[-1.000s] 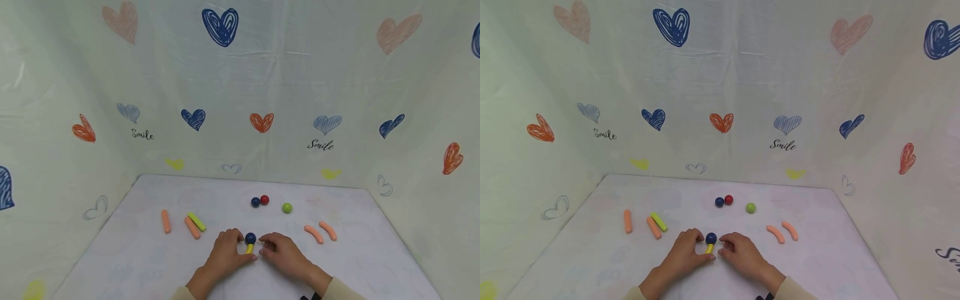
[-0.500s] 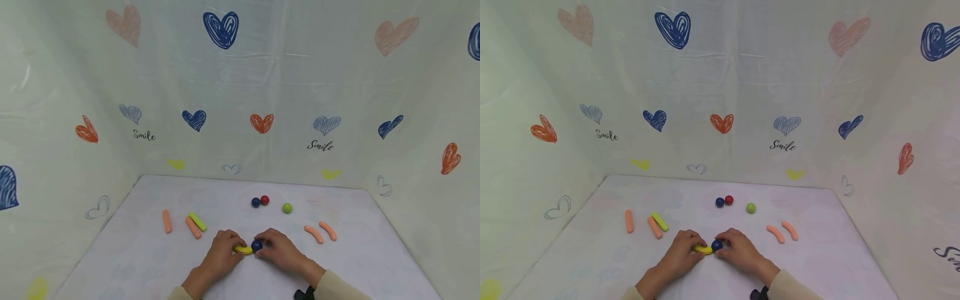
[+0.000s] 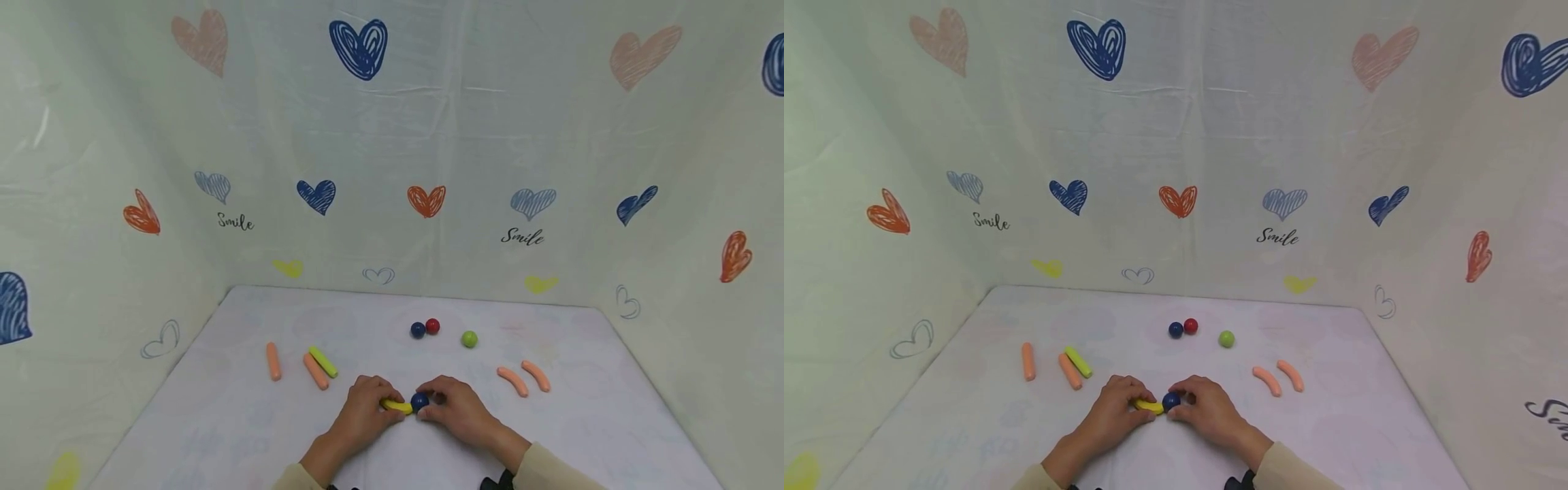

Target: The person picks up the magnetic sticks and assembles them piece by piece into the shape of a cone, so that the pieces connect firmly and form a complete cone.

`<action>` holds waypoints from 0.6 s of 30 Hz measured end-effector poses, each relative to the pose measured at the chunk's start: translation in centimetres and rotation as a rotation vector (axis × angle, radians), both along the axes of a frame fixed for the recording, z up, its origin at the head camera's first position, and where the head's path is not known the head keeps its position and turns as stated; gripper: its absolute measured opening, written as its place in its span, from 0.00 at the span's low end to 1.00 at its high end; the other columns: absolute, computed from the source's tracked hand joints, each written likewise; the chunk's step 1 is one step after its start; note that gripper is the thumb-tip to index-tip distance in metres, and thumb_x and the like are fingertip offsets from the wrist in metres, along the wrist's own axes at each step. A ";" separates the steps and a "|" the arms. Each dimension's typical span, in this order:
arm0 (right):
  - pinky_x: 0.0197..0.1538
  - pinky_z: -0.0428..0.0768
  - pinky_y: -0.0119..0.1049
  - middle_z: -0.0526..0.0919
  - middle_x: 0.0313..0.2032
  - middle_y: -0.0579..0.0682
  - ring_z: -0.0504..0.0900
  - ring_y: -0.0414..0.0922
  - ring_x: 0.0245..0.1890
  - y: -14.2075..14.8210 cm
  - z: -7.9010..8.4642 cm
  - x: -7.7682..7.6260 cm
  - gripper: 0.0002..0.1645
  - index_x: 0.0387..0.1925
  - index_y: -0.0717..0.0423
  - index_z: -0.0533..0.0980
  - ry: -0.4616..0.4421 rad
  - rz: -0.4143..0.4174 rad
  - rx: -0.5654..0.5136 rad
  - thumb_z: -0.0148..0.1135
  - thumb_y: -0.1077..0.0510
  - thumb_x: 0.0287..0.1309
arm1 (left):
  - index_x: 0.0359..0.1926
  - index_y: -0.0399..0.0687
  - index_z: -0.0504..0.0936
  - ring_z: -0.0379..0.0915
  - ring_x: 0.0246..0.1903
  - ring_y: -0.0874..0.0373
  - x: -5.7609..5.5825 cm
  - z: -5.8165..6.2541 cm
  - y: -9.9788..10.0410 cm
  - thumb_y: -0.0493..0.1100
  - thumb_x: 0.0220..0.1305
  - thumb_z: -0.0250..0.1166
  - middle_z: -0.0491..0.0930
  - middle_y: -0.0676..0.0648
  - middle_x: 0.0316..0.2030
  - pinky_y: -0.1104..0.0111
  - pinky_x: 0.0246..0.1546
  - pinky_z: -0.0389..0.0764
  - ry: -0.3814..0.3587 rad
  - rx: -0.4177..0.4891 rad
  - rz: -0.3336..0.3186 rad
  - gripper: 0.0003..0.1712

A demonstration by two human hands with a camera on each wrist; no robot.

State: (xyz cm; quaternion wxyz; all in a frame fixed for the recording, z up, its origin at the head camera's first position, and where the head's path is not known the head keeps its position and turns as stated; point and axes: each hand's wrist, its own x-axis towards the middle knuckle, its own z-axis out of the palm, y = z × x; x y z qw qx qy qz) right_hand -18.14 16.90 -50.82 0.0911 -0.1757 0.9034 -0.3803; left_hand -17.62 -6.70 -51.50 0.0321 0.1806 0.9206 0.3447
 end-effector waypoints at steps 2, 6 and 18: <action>0.47 0.75 0.33 0.83 0.44 0.36 0.76 0.39 0.44 0.0 0.0 0.0 0.23 0.55 0.45 0.85 -0.010 -0.006 -0.003 0.77 0.45 0.60 | 0.41 0.62 0.90 0.69 0.49 0.58 0.0 0.0 0.0 0.50 0.60 0.80 0.80 0.62 0.41 0.57 0.53 0.72 -0.016 0.009 0.004 0.08; 0.45 0.74 0.32 0.83 0.43 0.37 0.76 0.40 0.43 0.0 -0.1 -0.1 0.24 0.55 0.45 0.85 -0.026 -0.011 -0.014 0.78 0.45 0.59 | 0.41 0.63 0.90 0.69 0.50 0.58 -0.1 0.0 0.1 0.50 0.60 0.80 0.81 0.63 0.42 0.55 0.55 0.72 -0.038 0.018 0.009 0.09; 0.42 0.79 0.31 0.85 0.47 0.42 0.79 0.39 0.44 3.3 1.1 0.7 0.20 0.57 0.46 0.84 0.025 -0.289 -0.062 0.75 0.51 0.64 | 0.39 0.65 0.90 0.69 0.50 0.60 -0.1 -0.2 0.2 0.49 0.61 0.79 0.79 0.64 0.41 0.59 0.53 0.74 -0.060 0.012 0.032 0.08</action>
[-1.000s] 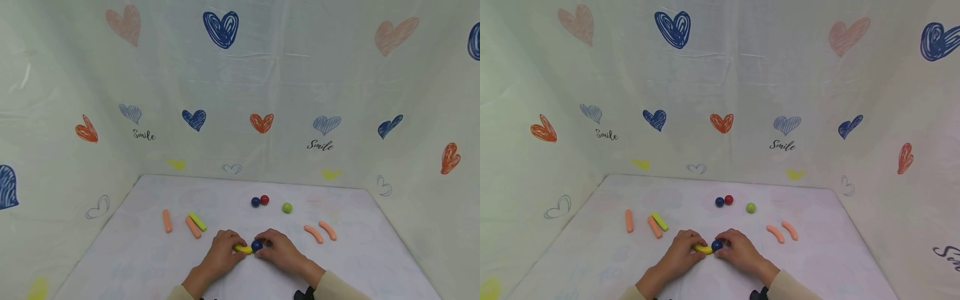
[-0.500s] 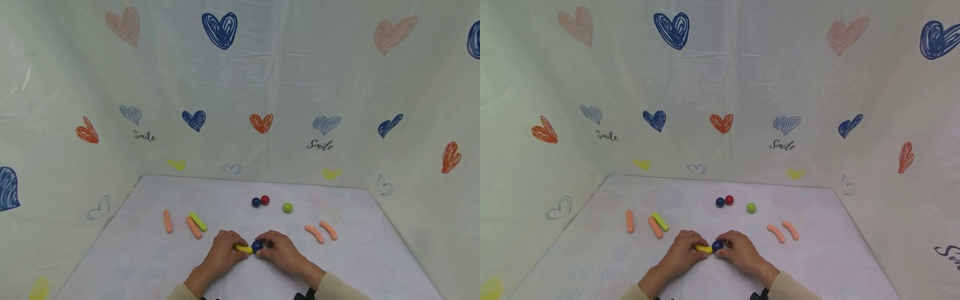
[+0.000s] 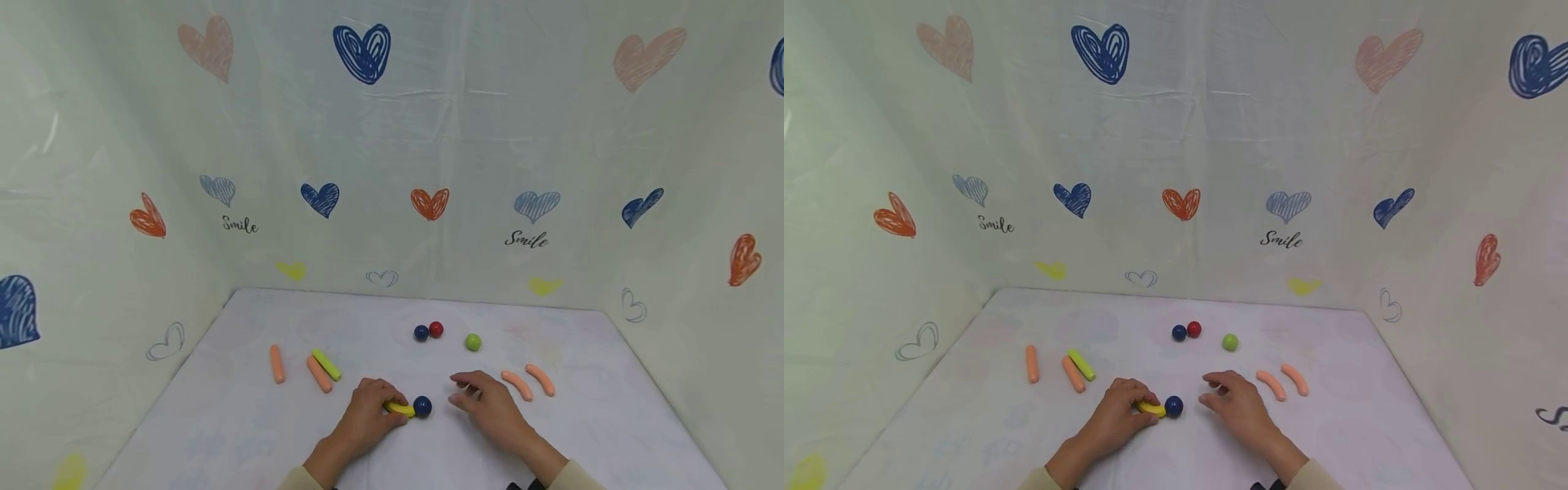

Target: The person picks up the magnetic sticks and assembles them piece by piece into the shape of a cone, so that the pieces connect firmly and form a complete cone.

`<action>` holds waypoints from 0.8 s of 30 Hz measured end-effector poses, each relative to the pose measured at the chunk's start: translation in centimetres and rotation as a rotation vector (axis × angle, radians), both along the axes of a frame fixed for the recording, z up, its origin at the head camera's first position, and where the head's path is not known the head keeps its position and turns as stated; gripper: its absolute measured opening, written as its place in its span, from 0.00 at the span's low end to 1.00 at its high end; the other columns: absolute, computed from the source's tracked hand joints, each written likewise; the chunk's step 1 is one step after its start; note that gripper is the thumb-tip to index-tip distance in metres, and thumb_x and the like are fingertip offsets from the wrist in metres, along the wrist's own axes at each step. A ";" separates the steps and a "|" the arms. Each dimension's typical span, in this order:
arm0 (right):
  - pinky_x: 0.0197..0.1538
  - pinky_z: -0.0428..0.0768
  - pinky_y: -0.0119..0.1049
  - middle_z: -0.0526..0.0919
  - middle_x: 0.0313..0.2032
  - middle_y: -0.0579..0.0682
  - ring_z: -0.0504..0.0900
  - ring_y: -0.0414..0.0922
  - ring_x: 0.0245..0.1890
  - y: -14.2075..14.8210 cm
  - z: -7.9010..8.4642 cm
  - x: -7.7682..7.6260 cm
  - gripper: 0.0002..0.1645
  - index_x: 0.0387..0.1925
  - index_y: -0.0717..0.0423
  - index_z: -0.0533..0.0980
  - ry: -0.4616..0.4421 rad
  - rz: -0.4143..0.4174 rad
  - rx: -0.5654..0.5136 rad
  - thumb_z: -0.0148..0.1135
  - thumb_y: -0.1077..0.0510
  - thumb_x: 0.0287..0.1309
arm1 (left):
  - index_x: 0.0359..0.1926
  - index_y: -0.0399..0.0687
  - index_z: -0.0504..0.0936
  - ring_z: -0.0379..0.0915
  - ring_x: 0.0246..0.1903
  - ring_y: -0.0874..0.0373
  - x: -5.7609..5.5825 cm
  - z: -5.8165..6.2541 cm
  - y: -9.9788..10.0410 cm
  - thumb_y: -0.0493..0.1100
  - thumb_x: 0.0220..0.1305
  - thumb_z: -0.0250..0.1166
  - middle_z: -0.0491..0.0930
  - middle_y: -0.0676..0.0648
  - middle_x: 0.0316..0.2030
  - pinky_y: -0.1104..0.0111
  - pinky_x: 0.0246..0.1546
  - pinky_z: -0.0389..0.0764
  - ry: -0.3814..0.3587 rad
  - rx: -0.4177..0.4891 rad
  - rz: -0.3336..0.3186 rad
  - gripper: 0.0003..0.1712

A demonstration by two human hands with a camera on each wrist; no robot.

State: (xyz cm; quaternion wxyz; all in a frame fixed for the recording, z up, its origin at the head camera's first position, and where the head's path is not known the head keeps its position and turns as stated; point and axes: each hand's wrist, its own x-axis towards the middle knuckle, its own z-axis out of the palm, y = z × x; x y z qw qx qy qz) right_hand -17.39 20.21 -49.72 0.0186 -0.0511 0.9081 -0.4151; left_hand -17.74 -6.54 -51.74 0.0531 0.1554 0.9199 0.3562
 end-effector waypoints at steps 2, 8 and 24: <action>0.41 0.80 0.30 0.86 0.49 0.45 0.79 0.41 0.45 1.3 0.4 0.1 0.21 0.59 0.47 0.84 0.003 -0.097 -0.014 0.74 0.54 0.64 | 0.39 0.64 0.90 0.69 0.50 0.60 0.0 0.0 0.0 0.48 0.60 0.79 0.79 0.64 0.41 0.59 0.53 0.74 -0.002 0.004 0.000 0.08; 0.50 0.80 0.32 0.85 0.58 0.51 0.82 0.47 0.54 5.4 0.7 0.6 0.27 0.66 0.52 0.79 0.047 -0.246 0.037 0.70 0.53 0.69 | 0.40 0.64 0.90 0.69 0.50 0.59 0.0 -0.1 -0.2 0.48 0.61 0.79 0.80 0.64 0.42 0.61 0.52 0.75 -0.007 0.017 -0.001 0.08; 0.58 0.80 0.56 0.81 0.63 0.65 0.86 0.54 0.53 7.3 -0.3 0.5 0.32 0.68 0.59 0.77 0.018 -0.250 0.110 0.70 0.48 0.69 | 0.40 0.65 0.90 0.69 0.50 0.60 -0.2 -0.1 -0.3 0.49 0.61 0.79 0.79 0.64 0.42 0.61 0.53 0.75 -0.004 0.016 -0.014 0.07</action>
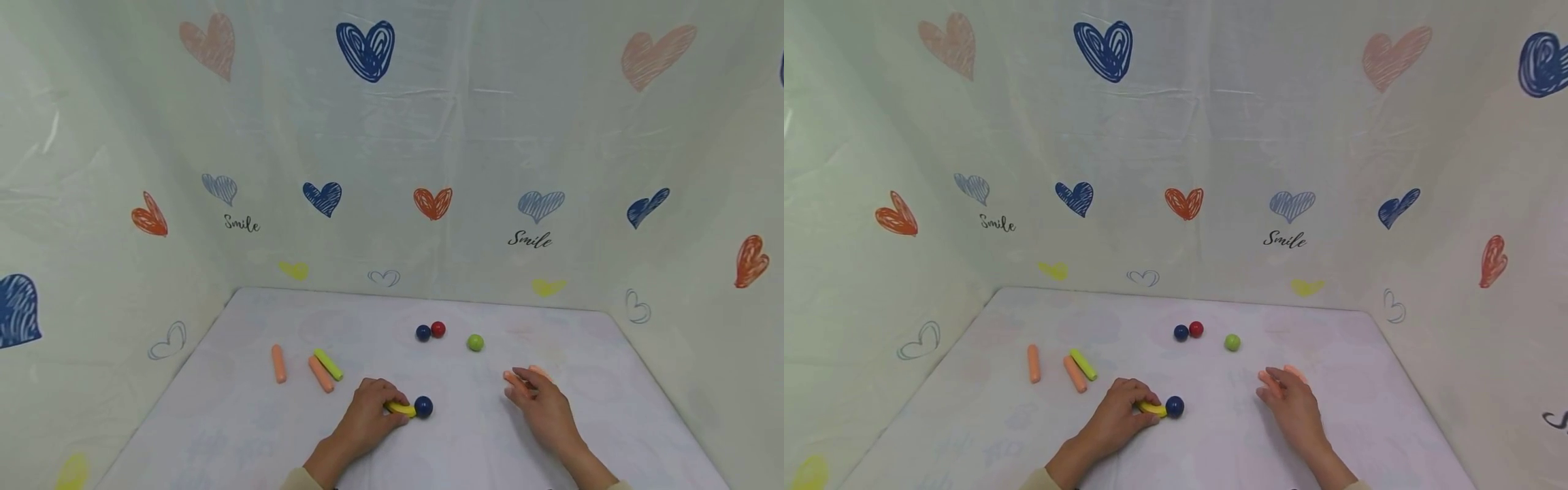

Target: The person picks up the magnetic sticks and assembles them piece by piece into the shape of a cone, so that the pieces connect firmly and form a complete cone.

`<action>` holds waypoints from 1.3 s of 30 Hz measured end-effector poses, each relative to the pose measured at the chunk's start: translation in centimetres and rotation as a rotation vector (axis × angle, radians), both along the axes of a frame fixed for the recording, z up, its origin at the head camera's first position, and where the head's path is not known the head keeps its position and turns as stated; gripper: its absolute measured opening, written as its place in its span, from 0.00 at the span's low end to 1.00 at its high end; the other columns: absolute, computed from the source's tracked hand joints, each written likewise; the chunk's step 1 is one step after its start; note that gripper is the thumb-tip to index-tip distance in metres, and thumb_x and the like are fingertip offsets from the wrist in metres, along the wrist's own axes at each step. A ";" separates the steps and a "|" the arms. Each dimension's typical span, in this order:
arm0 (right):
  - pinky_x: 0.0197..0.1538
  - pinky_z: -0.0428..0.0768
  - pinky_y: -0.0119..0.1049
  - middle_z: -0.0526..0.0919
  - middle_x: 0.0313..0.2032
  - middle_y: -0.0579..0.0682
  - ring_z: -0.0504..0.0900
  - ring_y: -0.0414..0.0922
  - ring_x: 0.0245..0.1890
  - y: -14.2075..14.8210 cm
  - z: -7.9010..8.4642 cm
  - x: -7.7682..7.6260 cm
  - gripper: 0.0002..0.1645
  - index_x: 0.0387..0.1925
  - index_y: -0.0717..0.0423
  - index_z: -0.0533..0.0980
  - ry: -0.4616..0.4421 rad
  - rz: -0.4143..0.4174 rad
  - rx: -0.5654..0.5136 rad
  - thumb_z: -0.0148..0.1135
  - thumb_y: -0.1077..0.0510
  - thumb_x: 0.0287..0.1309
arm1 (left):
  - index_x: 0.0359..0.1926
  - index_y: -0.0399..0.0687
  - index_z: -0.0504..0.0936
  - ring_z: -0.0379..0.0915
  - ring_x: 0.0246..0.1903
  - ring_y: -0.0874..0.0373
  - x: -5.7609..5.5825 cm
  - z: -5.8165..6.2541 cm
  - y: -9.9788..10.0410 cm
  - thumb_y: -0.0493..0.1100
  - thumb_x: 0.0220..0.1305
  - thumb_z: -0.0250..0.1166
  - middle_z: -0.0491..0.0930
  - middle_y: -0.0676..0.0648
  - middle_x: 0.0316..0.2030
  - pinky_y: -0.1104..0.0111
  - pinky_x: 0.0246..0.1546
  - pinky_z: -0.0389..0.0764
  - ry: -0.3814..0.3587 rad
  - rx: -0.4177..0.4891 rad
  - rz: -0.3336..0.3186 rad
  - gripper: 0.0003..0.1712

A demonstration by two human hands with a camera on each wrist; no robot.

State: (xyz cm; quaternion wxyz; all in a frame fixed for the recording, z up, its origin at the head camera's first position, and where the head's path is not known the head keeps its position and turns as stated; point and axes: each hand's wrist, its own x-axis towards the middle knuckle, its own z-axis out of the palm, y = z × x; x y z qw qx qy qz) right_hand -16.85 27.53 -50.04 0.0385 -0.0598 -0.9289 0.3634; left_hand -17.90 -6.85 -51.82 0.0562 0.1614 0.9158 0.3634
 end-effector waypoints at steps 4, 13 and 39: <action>0.52 0.83 0.41 0.87 0.54 0.53 0.86 0.48 0.50 -0.8 -0.2 0.2 0.30 0.67 0.56 0.78 -0.009 0.030 -0.068 0.72 0.52 0.67 | 0.40 0.65 0.90 0.68 0.50 0.60 -0.1 0.0 0.0 0.49 0.61 0.79 0.79 0.63 0.42 0.60 0.53 0.75 0.001 -0.008 0.003 0.07; 0.51 0.80 0.37 0.86 0.57 0.53 0.81 0.48 0.53 -0.7 -0.2 -0.9 0.35 0.68 0.59 0.76 0.013 0.116 -0.033 0.76 0.52 0.63 | 0.40 0.65 0.90 0.69 0.50 0.60 -0.3 0.1 0.0 0.49 0.62 0.79 0.79 0.64 0.42 0.60 0.53 0.75 0.003 -0.004 0.001 0.07; 0.49 0.76 0.41 0.84 0.51 0.52 0.76 0.46 0.46 -0.8 -1.0 -2.1 0.44 0.64 0.65 0.78 0.010 0.163 0.083 0.84 0.47 0.50 | 0.40 0.67 0.90 0.68 0.51 0.59 -0.2 -0.1 0.0 0.49 0.62 0.79 0.79 0.64 0.42 0.59 0.54 0.76 -0.036 0.000 -0.002 0.07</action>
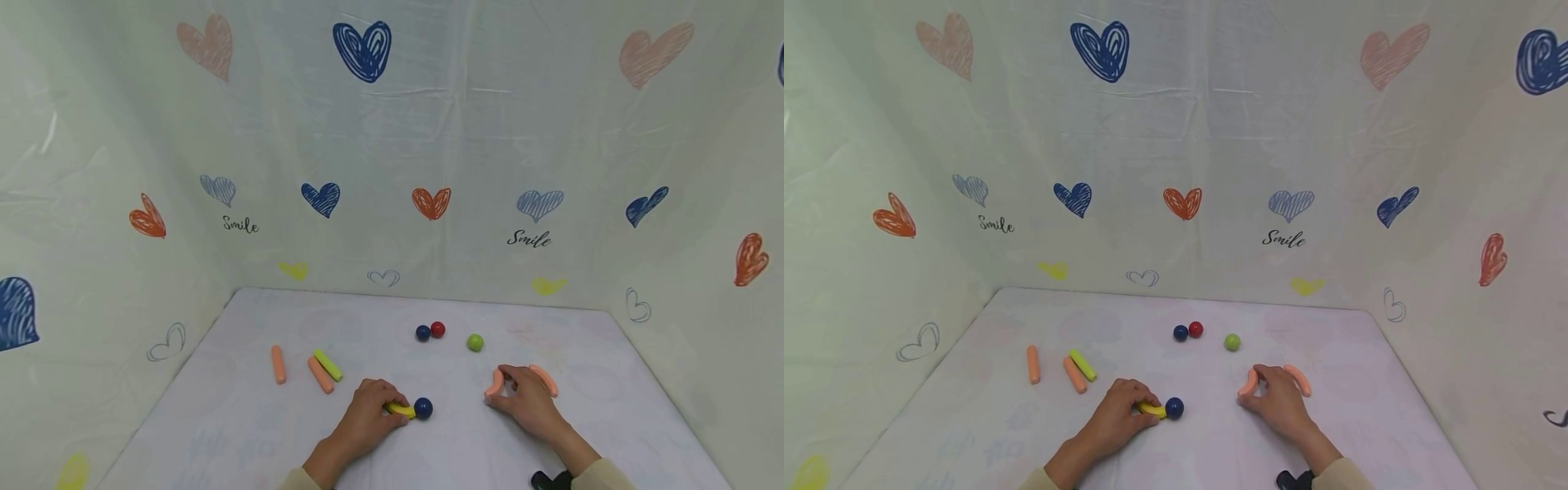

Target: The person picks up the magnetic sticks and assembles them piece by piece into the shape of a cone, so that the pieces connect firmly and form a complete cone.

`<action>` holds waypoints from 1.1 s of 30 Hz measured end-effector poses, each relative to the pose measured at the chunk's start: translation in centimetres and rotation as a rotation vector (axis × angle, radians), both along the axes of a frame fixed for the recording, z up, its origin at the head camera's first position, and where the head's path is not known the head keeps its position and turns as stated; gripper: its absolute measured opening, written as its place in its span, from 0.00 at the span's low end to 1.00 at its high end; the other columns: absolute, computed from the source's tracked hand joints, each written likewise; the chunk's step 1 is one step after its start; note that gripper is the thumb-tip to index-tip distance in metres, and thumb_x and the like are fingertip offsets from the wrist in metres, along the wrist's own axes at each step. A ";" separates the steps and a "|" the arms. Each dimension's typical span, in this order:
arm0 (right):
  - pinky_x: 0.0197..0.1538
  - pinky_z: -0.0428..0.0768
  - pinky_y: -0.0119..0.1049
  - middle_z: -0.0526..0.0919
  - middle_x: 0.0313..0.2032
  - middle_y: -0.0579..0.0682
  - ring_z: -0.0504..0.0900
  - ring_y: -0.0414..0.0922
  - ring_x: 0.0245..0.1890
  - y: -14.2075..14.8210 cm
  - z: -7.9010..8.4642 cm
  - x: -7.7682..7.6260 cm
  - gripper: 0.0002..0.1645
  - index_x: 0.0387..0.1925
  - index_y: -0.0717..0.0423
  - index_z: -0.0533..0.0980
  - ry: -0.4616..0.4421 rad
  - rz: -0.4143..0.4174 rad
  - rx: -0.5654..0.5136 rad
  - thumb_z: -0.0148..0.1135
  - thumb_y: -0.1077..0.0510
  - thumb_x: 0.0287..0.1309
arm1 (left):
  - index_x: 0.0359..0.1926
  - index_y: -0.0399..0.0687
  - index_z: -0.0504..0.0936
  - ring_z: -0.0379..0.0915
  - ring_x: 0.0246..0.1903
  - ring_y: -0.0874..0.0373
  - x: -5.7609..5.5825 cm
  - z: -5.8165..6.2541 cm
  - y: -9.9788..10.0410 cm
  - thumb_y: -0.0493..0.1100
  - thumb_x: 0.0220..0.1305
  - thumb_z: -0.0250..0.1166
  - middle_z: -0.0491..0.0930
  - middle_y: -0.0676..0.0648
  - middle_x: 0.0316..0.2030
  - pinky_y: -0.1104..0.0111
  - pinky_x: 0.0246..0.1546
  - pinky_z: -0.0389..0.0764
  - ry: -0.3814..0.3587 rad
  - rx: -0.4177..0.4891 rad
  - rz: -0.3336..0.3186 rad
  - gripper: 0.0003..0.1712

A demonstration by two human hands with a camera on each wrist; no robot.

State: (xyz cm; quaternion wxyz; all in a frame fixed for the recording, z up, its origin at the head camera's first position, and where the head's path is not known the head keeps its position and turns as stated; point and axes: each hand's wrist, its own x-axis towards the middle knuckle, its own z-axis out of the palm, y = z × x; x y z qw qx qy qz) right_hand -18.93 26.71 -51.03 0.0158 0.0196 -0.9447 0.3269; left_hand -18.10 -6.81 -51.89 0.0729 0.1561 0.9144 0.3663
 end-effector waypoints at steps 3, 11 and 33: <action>0.50 0.76 0.41 0.83 0.51 0.51 0.76 0.45 0.47 -0.1 -0.1 0.0 0.43 0.63 0.64 0.78 -0.013 0.001 -0.008 0.84 0.46 0.50 | 0.40 0.67 0.90 0.68 0.51 0.59 0.0 0.0 0.0 0.50 0.62 0.78 0.79 0.64 0.43 0.59 0.54 0.76 -0.004 -0.004 -0.003 0.07; 0.53 0.77 0.45 0.82 0.55 0.51 0.77 0.46 0.50 -1.4 -0.3 -0.2 0.44 0.64 0.58 0.78 -0.064 0.034 -0.040 0.84 0.43 0.50 | 0.40 0.68 0.90 0.68 0.51 0.59 0.1 0.1 -0.1 0.50 0.63 0.78 0.78 0.64 0.43 0.58 0.55 0.75 -0.005 0.010 -0.011 0.07; 0.58 0.79 0.46 0.81 0.56 0.44 0.76 0.42 0.53 -7.2 -0.3 -0.3 0.41 0.63 0.50 0.79 -0.087 0.198 -0.104 0.84 0.42 0.49 | 0.42 0.68 0.90 0.67 0.51 0.60 0.1 0.4 0.0 0.51 0.63 0.78 0.78 0.64 0.43 0.55 0.55 0.72 -0.006 -0.003 -0.033 0.07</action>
